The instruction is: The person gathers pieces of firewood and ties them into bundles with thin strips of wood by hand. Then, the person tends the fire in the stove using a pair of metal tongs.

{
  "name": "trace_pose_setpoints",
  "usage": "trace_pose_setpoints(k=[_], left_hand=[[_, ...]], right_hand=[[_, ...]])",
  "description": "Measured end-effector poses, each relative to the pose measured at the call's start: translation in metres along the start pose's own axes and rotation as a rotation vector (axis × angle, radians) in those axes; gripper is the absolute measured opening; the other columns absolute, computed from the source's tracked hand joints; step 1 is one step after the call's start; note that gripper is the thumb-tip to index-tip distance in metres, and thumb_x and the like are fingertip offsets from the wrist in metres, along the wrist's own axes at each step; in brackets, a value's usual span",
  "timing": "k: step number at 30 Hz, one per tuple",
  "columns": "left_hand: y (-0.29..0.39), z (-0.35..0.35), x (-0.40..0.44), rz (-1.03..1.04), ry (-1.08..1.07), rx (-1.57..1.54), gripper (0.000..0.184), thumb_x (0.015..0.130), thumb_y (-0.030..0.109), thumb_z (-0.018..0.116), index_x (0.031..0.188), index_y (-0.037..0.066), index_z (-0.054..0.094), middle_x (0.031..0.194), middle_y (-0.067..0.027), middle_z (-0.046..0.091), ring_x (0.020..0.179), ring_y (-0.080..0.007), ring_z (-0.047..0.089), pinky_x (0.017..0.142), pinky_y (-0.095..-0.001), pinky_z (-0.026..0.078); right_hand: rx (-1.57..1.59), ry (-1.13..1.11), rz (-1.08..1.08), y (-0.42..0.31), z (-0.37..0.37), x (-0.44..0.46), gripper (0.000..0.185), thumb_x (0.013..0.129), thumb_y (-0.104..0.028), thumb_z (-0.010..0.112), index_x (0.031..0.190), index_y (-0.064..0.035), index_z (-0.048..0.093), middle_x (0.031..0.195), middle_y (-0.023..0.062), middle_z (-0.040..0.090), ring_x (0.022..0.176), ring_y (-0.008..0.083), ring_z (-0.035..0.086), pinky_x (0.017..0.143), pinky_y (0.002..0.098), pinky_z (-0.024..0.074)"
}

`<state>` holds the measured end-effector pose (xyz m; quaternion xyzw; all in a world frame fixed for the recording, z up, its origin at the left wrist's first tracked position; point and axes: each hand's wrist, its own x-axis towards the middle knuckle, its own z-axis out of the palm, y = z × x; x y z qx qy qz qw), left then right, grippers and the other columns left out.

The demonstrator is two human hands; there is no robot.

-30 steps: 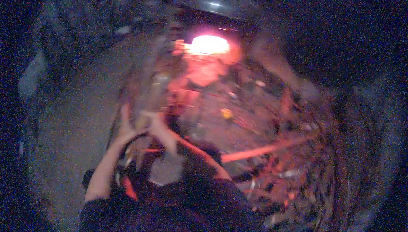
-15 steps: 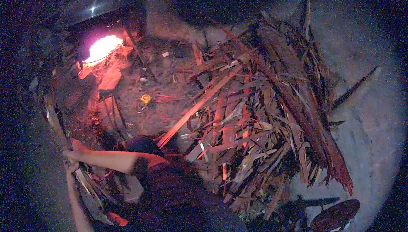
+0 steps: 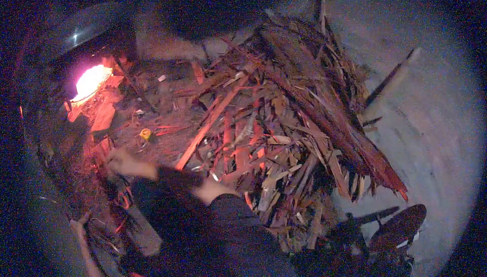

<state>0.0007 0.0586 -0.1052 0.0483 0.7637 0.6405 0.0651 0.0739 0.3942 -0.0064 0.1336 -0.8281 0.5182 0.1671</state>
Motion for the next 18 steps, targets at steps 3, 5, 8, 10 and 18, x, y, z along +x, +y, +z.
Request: trace_pose_setpoints(k=[3, 5, 8, 10, 18], left_hand=[[-0.031, -0.015, 0.019, 0.008, -0.004, -0.040, 0.047, 0.064, -0.004, 0.065, 0.107, -0.003, 0.046, 0.099, -0.0079, 0.055, 0.084, -0.0199, 0.053, 0.077, -0.0301, 0.042], [-0.075, -0.038, 0.044, -0.032, -0.042, 0.154, 0.052, 0.062, 0.003, 0.069, 0.108, -0.004, 0.046, 0.101, -0.0076, 0.054, 0.085, -0.0207, 0.053, 0.078, -0.0310, 0.042], [-0.099, -0.046, 0.062, -0.055, -0.233, 0.242, 0.063, 0.059, 0.012, 0.074, 0.112, -0.003, 0.044, 0.103, -0.0080, 0.053, 0.086, -0.0224, 0.052, 0.079, -0.0318, 0.041], [-0.081, -0.034, 0.045, -0.006, -0.168, 0.283, 0.064, 0.058, 0.014, 0.075, 0.111, -0.003, 0.045, 0.103, -0.0085, 0.053, 0.086, -0.0225, 0.052, 0.079, -0.0321, 0.041], [-0.097, -0.028, 0.028, 0.020, 0.014, 0.092, 0.060, 0.056, 0.014, 0.074, 0.107, -0.004, 0.047, 0.099, -0.0104, 0.054, 0.083, -0.0237, 0.051, 0.073, -0.0330, 0.042]], right_hand=[[-0.225, 0.287, 0.148, 0.018, -0.104, -0.043, 0.017, 0.075, -0.011, 0.054, 0.090, -0.0048, 0.059, 0.080, 0.0096, 0.059, 0.075, 0.0170, 0.057, 0.068, 0.0285, 0.0449], [-0.507, 0.464, 0.328, 0.027, -0.169, -0.084, 0.020, 0.074, -0.013, 0.054, 0.092, -0.0049, 0.059, 0.087, 0.0099, 0.061, 0.079, 0.0185, 0.059, 0.068, 0.0295, 0.0463], [-0.788, 0.658, 0.434, -0.016, -0.245, -0.147, 0.024, 0.070, -0.011, 0.052, 0.092, -0.0050, 0.059, 0.082, 0.0126, 0.061, 0.077, 0.0211, 0.060, 0.067, 0.0313, 0.0465], [-0.953, 0.787, 0.400, -0.026, -0.295, -0.187, 0.024, 0.067, -0.011, 0.052, 0.089, -0.0043, 0.059, 0.082, 0.0143, 0.060, 0.076, 0.0242, 0.059, 0.067, 0.0332, 0.0460], [-2.036, 1.180, 0.791, -0.165, -0.402, -0.283, 0.067, 0.061, -0.023, 0.063, 0.118, -0.0020, 0.035, 0.113, 0.0174, 0.045, 0.106, 0.0312, 0.043, 0.087, 0.0470, 0.0329]])
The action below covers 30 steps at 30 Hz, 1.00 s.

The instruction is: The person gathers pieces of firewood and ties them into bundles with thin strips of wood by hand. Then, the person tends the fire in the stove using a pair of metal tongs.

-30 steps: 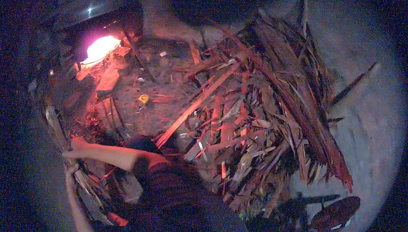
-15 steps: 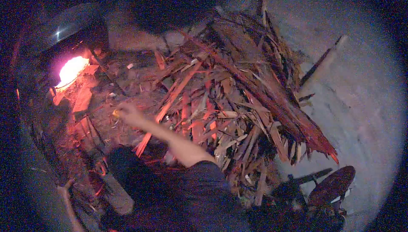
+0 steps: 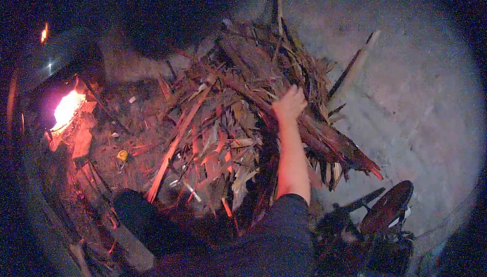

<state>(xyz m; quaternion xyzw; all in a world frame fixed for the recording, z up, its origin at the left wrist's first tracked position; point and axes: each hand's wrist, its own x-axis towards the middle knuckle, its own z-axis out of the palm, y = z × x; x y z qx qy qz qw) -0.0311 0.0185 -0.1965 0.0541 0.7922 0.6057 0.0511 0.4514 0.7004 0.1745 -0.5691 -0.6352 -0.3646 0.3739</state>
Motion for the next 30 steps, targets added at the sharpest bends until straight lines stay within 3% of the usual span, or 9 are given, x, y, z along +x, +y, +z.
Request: trace_pose_setpoints(k=[5, 7, 12, 13, 21, 23, 25, 28, 30], left_hand=[[-0.056, -0.010, 0.037, -0.131, -0.070, -0.076, 0.055, 0.057, 0.010, 0.073, 0.104, -0.004, 0.049, 0.099, -0.0086, 0.055, 0.079, -0.0202, 0.051, 0.069, -0.0311, 0.044], [-0.067, -0.013, 0.049, -0.052, -0.091, 0.042, 0.051, 0.058, 0.010, 0.072, 0.103, -0.003, 0.051, 0.098, -0.0078, 0.055, 0.078, -0.0194, 0.051, 0.068, -0.0305, 0.044], [-0.058, -0.009, 0.043, 0.044, -0.103, 0.075, 0.045, 0.060, 0.008, 0.070, 0.101, -0.002, 0.053, 0.095, -0.0067, 0.055, 0.076, -0.0184, 0.051, 0.066, -0.0298, 0.044], [-0.051, -0.008, 0.038, 0.053, -0.103, 0.045, 0.044, 0.061, 0.008, 0.069, 0.101, -0.001, 0.053, 0.094, -0.0066, 0.055, 0.076, -0.0183, 0.051, 0.066, -0.0297, 0.044], [-0.065, -0.009, 0.045, -0.020, -0.104, 0.054, 0.039, 0.062, 0.007, 0.066, 0.099, 0.001, 0.054, 0.087, -0.0064, 0.055, 0.074, -0.0174, 0.052, 0.064, -0.0286, 0.044], [-0.059, -0.009, 0.036, 0.492, 0.161, 0.626, 0.037, 0.060, 0.006, 0.065, 0.095, 0.000, 0.056, 0.081, -0.0071, 0.057, 0.071, -0.0176, 0.052, 0.064, -0.0290, 0.043], [0.093, -0.003, -0.049, 0.238, -0.437, -0.172, 0.037, 0.059, 0.008, 0.065, 0.095, 0.000, 0.056, 0.081, -0.0077, 0.058, 0.072, -0.0193, 0.054, 0.067, -0.0305, 0.043], [-0.012, -0.012, 0.004, -0.030, -0.045, 0.321, 0.040, 0.059, 0.008, 0.065, 0.097, 0.000, 0.054, 0.082, -0.0069, 0.058, 0.072, -0.0199, 0.053, 0.068, -0.0316, 0.042], [-0.037, -0.008, 0.012, 0.051, -0.048, 0.125, 0.040, 0.059, 0.009, 0.065, 0.097, 0.000, 0.054, 0.081, -0.0051, 0.057, 0.070, -0.0191, 0.052, 0.067, -0.0311, 0.042]], right_hand=[[0.073, -0.983, 0.024, 0.082, 0.041, 0.014, 0.042, 0.068, -0.028, 0.053, 0.099, -0.0001, 0.055, 0.101, 0.0203, 0.055, 0.096, 0.0342, 0.053, 0.082, 0.0429, 0.0415], [0.252, -0.554, 0.042, 0.091, 0.045, 0.012, 0.030, 0.068, -0.024, 0.050, 0.075, 0.0033, 0.060, 0.078, 0.0235, 0.058, 0.080, 0.0326, 0.058, 0.073, 0.0397, 0.0445], [0.301, -0.397, 0.316, 0.115, 0.040, 0.052, 0.028, 0.067, -0.021, 0.046, 0.071, 0.0032, 0.059, 0.080, 0.0241, 0.057, 0.078, 0.0389, 0.055, 0.071, 0.0442, 0.0427], [0.253, -0.364, 0.033, 0.132, 0.033, 0.053, 0.032, 0.074, -0.023, 0.042, 0.087, 0.0011, 0.059, 0.089, 0.0246, 0.057, 0.090, 0.0384, 0.053, 0.077, 0.0444, 0.0408], [0.536, 0.073, 0.849, 0.145, -0.002, 0.083, 0.027, 0.064, -0.020, 0.050, 0.074, 0.0024, 0.061, 0.068, 0.0181, 0.060, 0.070, 0.0321, 0.058, 0.064, 0.0431, 0.0410], [0.557, 0.280, 0.838, 0.150, -0.001, 0.094, 0.025, 0.064, -0.021, 0.050, 0.071, 0.0012, 0.061, 0.066, 0.0172, 0.059, 0.067, 0.0313, 0.057, 0.063, 0.0421, 0.0412], [0.513, 0.222, 0.725, 0.159, 0.004, 0.098, 0.027, 0.065, -0.021, 0.050, 0.072, 0.0028, 0.061, 0.067, 0.0181, 0.059, 0.065, 0.0314, 0.057, 0.063, 0.0423, 0.0417], [0.447, 0.150, 0.740, 0.171, 0.010, 0.100, 0.023, 0.069, -0.015, 0.051, 0.077, 0.0045, 0.058, 0.066, 0.0151, 0.059, 0.060, 0.0299, 0.056, 0.054, 0.0410, 0.0439], [1.161, 0.595, 0.882, 0.175, -0.002, 0.108, 0.016, 0.072, -0.008, 0.051, 0.081, 0.0054, 0.054, 0.066, 0.0113, 0.057, 0.056, 0.0252, 0.055, 0.045, 0.0362, 0.0447]])
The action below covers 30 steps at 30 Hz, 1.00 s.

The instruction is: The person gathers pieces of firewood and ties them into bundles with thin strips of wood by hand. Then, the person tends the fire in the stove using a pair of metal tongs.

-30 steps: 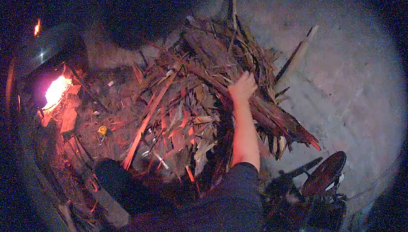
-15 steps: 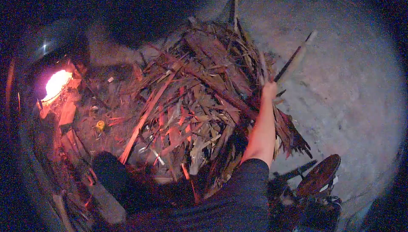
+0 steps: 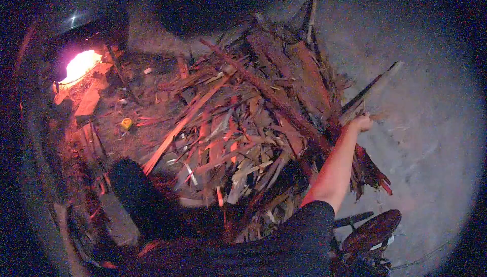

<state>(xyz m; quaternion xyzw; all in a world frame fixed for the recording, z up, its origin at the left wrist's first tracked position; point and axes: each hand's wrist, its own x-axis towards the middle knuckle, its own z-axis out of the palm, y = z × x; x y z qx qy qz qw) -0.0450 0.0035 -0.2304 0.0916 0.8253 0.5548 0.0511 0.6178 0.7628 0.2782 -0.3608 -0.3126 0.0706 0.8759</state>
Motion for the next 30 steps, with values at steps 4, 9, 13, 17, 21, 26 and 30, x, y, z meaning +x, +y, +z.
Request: trace_pose_setpoints(k=[4, 9, 13, 17, 21, 26, 30], left_hand=[[0.059, 0.010, -0.022, -0.203, -0.091, -0.016, 0.040, 0.060, 0.009, 0.065, 0.097, 0.000, 0.053, 0.083, -0.0035, 0.057, 0.072, -0.0183, 0.052, 0.068, -0.0307, 0.042], [-0.021, -0.007, 0.007, 0.007, -0.010, 0.380, 0.037, 0.063, 0.006, 0.063, 0.098, 0.000, 0.053, 0.086, -0.0041, 0.058, 0.074, -0.0170, 0.053, 0.066, -0.0290, 0.043], [-0.001, -0.002, -0.008, 0.043, -0.055, 0.061, 0.039, 0.062, 0.005, 0.063, 0.100, 0.000, 0.052, 0.088, -0.0057, 0.059, 0.075, -0.0172, 0.055, 0.066, -0.0286, 0.044], [0.025, -0.001, -0.019, -0.034, 0.047, 0.316, 0.040, 0.060, 0.000, 0.063, 0.099, -0.001, 0.052, 0.088, -0.0075, 0.059, 0.075, -0.0171, 0.056, 0.064, -0.0289, 0.045], [-0.033, -0.004, -0.004, -0.145, -0.059, -0.222, 0.037, 0.059, 0.001, 0.063, 0.095, -0.001, 0.053, 0.088, -0.0087, 0.060, 0.073, -0.0184, 0.057, 0.063, -0.0298, 0.045], [0.073, 0.009, -0.039, -0.012, 0.023, 0.122, 0.036, 0.058, 0.002, 0.065, 0.093, -0.001, 0.054, 0.084, -0.0092, 0.061, 0.071, -0.0197, 0.057, 0.063, -0.0311, 0.045], [0.070, 0.007, -0.042, 0.029, 0.057, 0.158, 0.037, 0.057, 0.003, 0.066, 0.091, -0.001, 0.055, 0.082, -0.0086, 0.061, 0.071, -0.0193, 0.057, 0.065, -0.0314, 0.045]], right_hand=[[0.076, 0.081, -0.086, -0.018, 0.007, 0.027, 0.011, 0.074, -0.004, 0.050, 0.080, 0.0044, 0.052, 0.067, 0.0083, 0.055, 0.057, 0.0201, 0.054, 0.044, 0.0310, 0.0444], [-0.496, -0.270, -0.226, -0.007, 0.023, 0.043, 0.026, 0.072, -0.015, 0.053, 0.091, 0.0037, 0.054, 0.075, 0.0144, 0.059, 0.065, 0.0264, 0.058, 0.056, 0.0347, 0.0455], [-1.211, -0.616, -0.272, 0.009, 0.038, 0.028, 0.045, 0.067, -0.025, 0.056, 0.102, 0.0032, 0.052, 0.089, 0.0200, 0.059, 0.078, 0.0313, 0.059, 0.070, 0.0378, 0.0445], [-1.190, -0.492, -0.661, -0.023, 0.045, -0.096, 0.044, 0.067, -0.022, 0.056, 0.103, 0.0027, 0.052, 0.092, 0.0191, 0.058, 0.085, 0.0327, 0.057, 0.073, 0.0378, 0.0441], [-0.389, -0.953, -0.670, 0.032, 0.066, -0.158, 0.030, 0.070, -0.013, 0.052, 0.096, 0.0009, 0.055, 0.086, 0.0165, 0.059, 0.079, 0.0252, 0.057, 0.071, 0.0328, 0.0447], [-0.714, -1.956, -0.755, 0.025, -0.024, -0.358, 0.034, 0.062, -0.020, 0.063, 0.095, -0.0091, 0.060, 0.083, 0.0119, 0.061, 0.080, 0.0234, 0.058, 0.068, 0.0315, 0.0458], [-0.736, -2.133, -0.910, 0.066, -0.109, -0.418, 0.041, 0.062, -0.030, 0.062, 0.099, -0.0120, 0.058, 0.087, 0.0130, 0.060, 0.088, 0.0313, 0.055, 0.084, 0.0448, 0.0375]])
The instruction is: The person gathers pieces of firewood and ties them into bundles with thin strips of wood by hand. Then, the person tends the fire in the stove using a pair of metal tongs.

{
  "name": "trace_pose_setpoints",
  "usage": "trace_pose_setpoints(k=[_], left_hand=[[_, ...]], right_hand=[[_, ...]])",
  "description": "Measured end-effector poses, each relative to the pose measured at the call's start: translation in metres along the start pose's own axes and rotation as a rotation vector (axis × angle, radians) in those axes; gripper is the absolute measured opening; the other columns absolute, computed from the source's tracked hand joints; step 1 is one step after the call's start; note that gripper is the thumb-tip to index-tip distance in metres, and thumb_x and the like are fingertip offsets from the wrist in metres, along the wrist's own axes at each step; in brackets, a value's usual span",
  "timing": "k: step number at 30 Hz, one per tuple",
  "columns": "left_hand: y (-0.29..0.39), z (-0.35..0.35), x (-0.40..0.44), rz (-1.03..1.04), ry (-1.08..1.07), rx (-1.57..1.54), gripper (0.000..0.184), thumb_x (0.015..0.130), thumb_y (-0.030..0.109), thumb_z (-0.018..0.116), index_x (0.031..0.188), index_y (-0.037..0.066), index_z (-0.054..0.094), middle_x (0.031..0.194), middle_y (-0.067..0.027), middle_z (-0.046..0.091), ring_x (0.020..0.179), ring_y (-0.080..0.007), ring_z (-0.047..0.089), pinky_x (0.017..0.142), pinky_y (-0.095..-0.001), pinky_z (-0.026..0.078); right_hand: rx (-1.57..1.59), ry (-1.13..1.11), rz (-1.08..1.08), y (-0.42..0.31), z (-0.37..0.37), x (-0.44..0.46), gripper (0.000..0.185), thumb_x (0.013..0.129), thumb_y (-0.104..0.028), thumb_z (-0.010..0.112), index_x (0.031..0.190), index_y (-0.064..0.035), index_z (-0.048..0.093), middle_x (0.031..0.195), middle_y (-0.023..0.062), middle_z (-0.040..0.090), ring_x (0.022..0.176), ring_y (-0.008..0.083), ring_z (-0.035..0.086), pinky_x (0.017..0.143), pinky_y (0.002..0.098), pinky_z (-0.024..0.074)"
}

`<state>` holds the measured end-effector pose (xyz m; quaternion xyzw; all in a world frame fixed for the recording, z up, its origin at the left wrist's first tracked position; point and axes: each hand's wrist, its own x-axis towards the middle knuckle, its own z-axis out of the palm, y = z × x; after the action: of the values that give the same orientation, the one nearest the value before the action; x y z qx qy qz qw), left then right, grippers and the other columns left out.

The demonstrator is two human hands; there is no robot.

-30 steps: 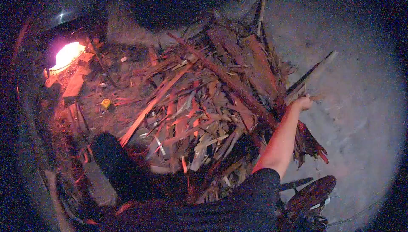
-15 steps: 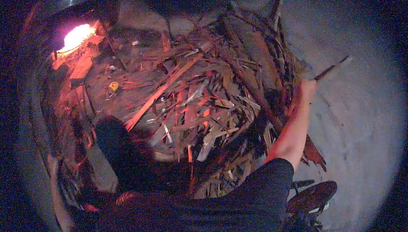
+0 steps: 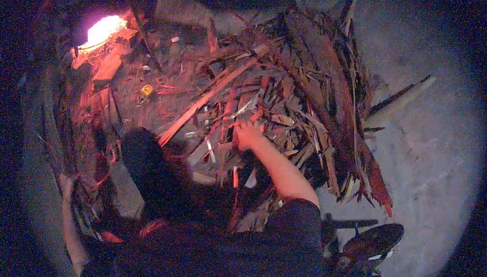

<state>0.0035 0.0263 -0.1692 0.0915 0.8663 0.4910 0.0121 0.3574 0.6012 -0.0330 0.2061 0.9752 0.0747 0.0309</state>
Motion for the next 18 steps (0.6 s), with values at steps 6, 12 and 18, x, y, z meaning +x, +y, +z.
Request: trace_pose_setpoints(k=[6, 12, 18], left_hand=[[-0.035, 0.005, 0.010, -0.028, -0.020, -0.150, 0.041, 0.056, 0.004, 0.068, 0.094, -0.002, 0.055, 0.083, -0.0077, 0.061, 0.071, -0.0180, 0.057, 0.066, -0.0307, 0.045], [-0.032, 0.004, 0.013, 0.000, -0.022, -0.086, 0.042, 0.055, 0.003, 0.066, 0.096, 0.000, 0.054, 0.085, -0.0065, 0.060, 0.073, -0.0170, 0.056, 0.067, -0.0300, 0.044], [0.004, 0.006, 0.003, 0.055, -0.044, 0.055, 0.042, 0.056, 0.001, 0.061, 0.097, 0.001, 0.053, 0.086, -0.0068, 0.058, 0.073, -0.0184, 0.055, 0.068, -0.0293, 0.044]], right_hand=[[-0.376, -0.500, -0.120, -0.016, 0.003, 0.015, 0.028, 0.060, -0.028, 0.062, 0.082, -0.0106, 0.063, 0.085, 0.0110, 0.061, 0.090, 0.0287, 0.055, 0.090, 0.0446, 0.0314], [-0.367, -0.404, -0.109, -0.045, -0.027, 0.040, 0.022, 0.063, -0.022, 0.059, 0.080, -0.0105, 0.064, 0.078, 0.0103, 0.063, 0.074, 0.0243, 0.061, 0.067, 0.0403, 0.0466], [-0.195, -0.128, 0.085, -0.026, -0.091, 0.096, 0.031, 0.061, -0.028, 0.064, 0.084, -0.0069, 0.061, 0.076, 0.0117, 0.062, 0.071, 0.0239, 0.061, 0.059, 0.0392, 0.0465]])
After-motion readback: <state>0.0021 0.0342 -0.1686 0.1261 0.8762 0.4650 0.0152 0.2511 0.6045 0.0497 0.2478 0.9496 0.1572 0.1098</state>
